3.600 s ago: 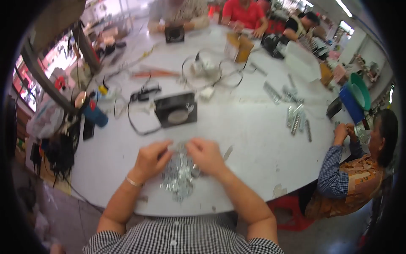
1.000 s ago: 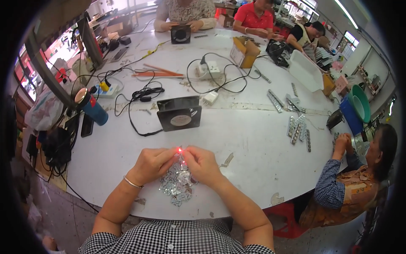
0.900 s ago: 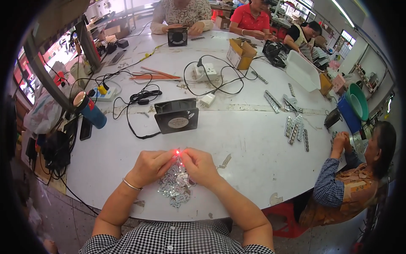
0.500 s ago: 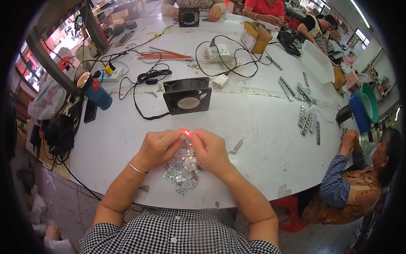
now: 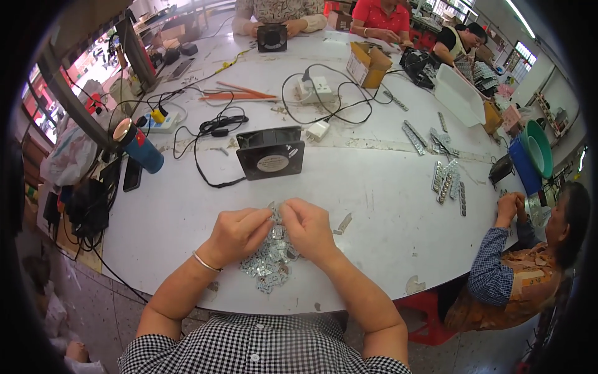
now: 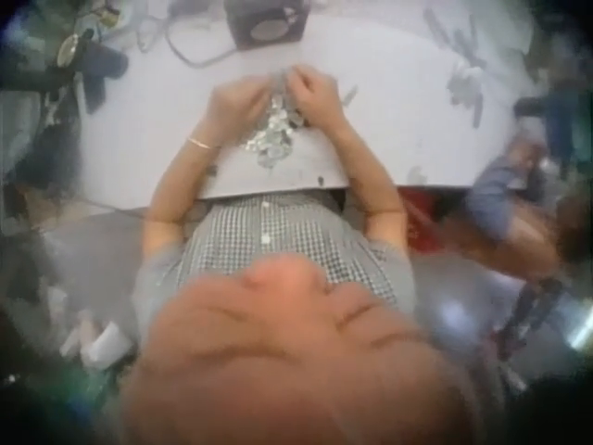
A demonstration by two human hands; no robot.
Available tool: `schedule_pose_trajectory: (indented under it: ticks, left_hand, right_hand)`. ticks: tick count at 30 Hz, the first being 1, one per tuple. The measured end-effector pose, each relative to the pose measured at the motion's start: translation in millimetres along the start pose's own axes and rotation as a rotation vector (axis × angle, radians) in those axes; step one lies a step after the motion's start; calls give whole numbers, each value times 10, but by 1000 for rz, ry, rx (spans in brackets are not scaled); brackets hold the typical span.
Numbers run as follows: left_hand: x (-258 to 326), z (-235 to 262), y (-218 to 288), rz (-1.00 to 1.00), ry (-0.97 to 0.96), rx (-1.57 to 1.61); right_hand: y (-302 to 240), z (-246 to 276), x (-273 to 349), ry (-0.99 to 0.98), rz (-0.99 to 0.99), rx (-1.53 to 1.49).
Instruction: The recorder is sorting and testing small electronic components, likely LEDs, by pressing them against a test jig on the table.
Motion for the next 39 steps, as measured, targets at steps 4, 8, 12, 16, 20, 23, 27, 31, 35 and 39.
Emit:
schedule_pose_trajectory:
  ticks: [4,8,12,16,20,23,27,31,35,39]
  left_hand:
    - [31,80,-199,200,91,93]
    - [59,-77,-153,130,-31,163]
    - [54,-249,-91,142,-192,116]
    - [13,-171,-118,263,-200,221]
    - [-23,-136,-169,207,-231,260]
    - [-4,-114,-181,207,-175,316]
    - [13,-165,-152,154,-183,349]
    - [7,-189,-124,171,-235,391]
    - [44,-310,-73,212,-334,370]
    - [37,-312,-63,213,-331,378]
  right_hand:
    - [-147,-72,-8,-164,108,170]
    - [-299,-42,34,-191,241,253]
    - [-258,297,-63,-69,88,156]
    - [-202,259,-5,-63,-18,38]
    - [-216,-22,40,-182,67,111]
    - [-123,-184,77,-232,13,145]
    - [-72,-234,79,-191,37,94]
    - [-127,-257,82,-237,29,105]
    - [-111,-326,106,-313,-37,146]
    - [-190,-337,116,-362,7,212]
Point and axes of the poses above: each hand's wrist, its own x-axis away from the middle knuckle, its own z-axis out of the back of the hand, y = z × x, the point moved 10 cm from there along -x, towards the middle knuckle, and after that the axes turned 4 degrees about -x, right-handed, at the moved point
